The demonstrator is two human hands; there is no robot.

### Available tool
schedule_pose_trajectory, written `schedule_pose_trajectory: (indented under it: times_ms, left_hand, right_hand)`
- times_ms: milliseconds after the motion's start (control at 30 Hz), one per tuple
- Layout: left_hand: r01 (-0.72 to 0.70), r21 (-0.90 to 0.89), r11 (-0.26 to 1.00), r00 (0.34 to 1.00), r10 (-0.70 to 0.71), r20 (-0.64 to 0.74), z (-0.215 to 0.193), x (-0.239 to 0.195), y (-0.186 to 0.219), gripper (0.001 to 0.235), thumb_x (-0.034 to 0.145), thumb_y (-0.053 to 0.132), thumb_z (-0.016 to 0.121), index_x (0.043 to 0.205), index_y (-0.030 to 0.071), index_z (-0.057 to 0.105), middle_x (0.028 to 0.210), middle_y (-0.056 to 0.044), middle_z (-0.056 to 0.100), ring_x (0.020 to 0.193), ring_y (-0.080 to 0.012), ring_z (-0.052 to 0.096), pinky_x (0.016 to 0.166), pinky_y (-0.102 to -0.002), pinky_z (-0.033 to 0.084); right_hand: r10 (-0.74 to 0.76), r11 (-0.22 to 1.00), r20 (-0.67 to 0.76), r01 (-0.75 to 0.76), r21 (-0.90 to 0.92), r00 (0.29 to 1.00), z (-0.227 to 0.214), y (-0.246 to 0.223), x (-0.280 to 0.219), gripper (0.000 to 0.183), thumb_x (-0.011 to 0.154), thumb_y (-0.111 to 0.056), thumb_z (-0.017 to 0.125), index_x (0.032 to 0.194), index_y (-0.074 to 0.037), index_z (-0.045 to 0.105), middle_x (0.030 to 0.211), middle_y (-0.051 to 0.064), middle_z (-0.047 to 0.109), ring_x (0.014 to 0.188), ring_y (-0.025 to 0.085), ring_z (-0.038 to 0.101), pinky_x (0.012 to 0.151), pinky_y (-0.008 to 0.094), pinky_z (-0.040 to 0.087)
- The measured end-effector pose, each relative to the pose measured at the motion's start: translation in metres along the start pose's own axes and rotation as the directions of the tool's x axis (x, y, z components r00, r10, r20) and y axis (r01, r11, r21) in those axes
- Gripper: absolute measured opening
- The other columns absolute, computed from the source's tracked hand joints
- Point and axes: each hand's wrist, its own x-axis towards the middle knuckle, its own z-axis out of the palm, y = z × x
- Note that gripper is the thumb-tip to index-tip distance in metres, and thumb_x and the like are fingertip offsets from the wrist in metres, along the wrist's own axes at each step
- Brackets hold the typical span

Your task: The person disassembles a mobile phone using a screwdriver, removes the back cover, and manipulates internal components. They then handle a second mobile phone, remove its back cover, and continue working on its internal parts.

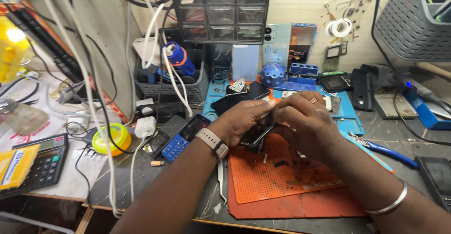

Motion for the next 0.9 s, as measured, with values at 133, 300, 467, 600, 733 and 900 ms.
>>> schedule_pose_trajectory:
  times_ms: [133, 300, 467, 600, 733, 900]
  left_hand:
    - [0.081, 0.025, 0.996, 0.994, -0.079, -0.077, 0.002, -0.004, 0.001, 0.026, 0.1, 0.026, 0.064, 0.111, 0.004, 0.07, 0.091, -0.003, 0.072, 0.073, -0.0082, 0.068, 0.061, -0.024, 0.058]
    - [0.088, 0.089, 0.992, 0.993, -0.08, -0.083, 0.008, -0.011, 0.009, 0.026, 0.097, 0.021, 0.069, 0.114, 0.002, 0.07, 0.093, -0.007, 0.073, 0.076, -0.0123, 0.07, 0.06, -0.028, 0.058]
    - [0.089, 0.136, 0.987, 0.991, -0.075, -0.109, 0.01, -0.009, 0.012, 0.032, 0.099, 0.027, 0.064, 0.119, 0.002, 0.068, 0.099, -0.006, 0.074, 0.084, -0.0121, 0.071, 0.067, -0.025, 0.061]
    - [0.102, 0.096, 0.99, 0.989, -0.09, -0.118, 0.001, -0.008, 0.005, 0.034, 0.096, 0.025, 0.065, 0.122, 0.003, 0.066, 0.099, -0.005, 0.074, 0.086, -0.0124, 0.071, 0.068, -0.024, 0.06]
    - [0.001, 0.058, 0.998, 0.999, 0.002, -0.048, 0.0, -0.002, 0.005, 0.051, 0.1, 0.047, 0.057, 0.119, 0.001, 0.067, 0.088, 0.001, 0.068, 0.072, -0.0055, 0.062, 0.055, -0.02, 0.052]
    - [-0.095, 0.28, 0.955, 0.957, 0.165, -0.239, -0.003, -0.003, 0.009, 0.082, 0.089, 0.078, 0.031, 0.102, 0.009, 0.074, 0.063, 0.006, 0.061, 0.045, 0.0005, 0.043, 0.035, -0.015, 0.031]
  right_hand:
    - [-0.008, 0.999, -0.018, 0.009, 0.051, 1.0, 0.003, -0.005, 0.001, 0.037, 0.065, -0.024, 0.089, 0.086, -0.012, 0.061, 0.103, 0.004, 0.066, 0.098, 0.028, 0.063, 0.089, 0.043, 0.045]
    - [-0.086, 0.987, -0.043, 0.091, 0.129, 0.995, 0.01, -0.026, 0.005, 0.031, 0.072, -0.02, 0.086, 0.09, -0.009, 0.063, 0.109, 0.007, 0.067, 0.102, 0.029, 0.065, 0.089, 0.041, 0.046]
    - [-0.156, 0.984, 0.001, 0.156, 0.086, 0.988, 0.009, -0.043, 0.009, 0.021, 0.072, -0.007, 0.075, 0.089, -0.011, 0.063, 0.104, 0.003, 0.069, 0.099, 0.025, 0.066, 0.094, 0.044, 0.048]
    - [-0.186, 0.976, 0.031, 0.181, 0.119, 0.982, 0.014, -0.045, 0.006, 0.023, 0.073, -0.002, 0.072, 0.093, -0.009, 0.063, 0.105, 0.004, 0.068, 0.102, 0.024, 0.065, 0.101, 0.044, 0.051]
    - [-0.076, 0.952, -0.01, 0.076, 0.298, 0.997, 0.005, -0.031, 0.005, 0.022, 0.074, 0.004, 0.073, 0.091, -0.006, 0.062, 0.104, 0.007, 0.069, 0.099, 0.028, 0.068, 0.087, 0.04, 0.057]
    - [0.446, 0.35, 0.102, -0.278, 0.895, 0.889, -0.011, 0.001, -0.007, 0.021, 0.086, 0.017, 0.063, 0.093, -0.002, 0.059, 0.109, 0.016, 0.07, 0.1, 0.025, 0.076, 0.09, 0.038, 0.063]
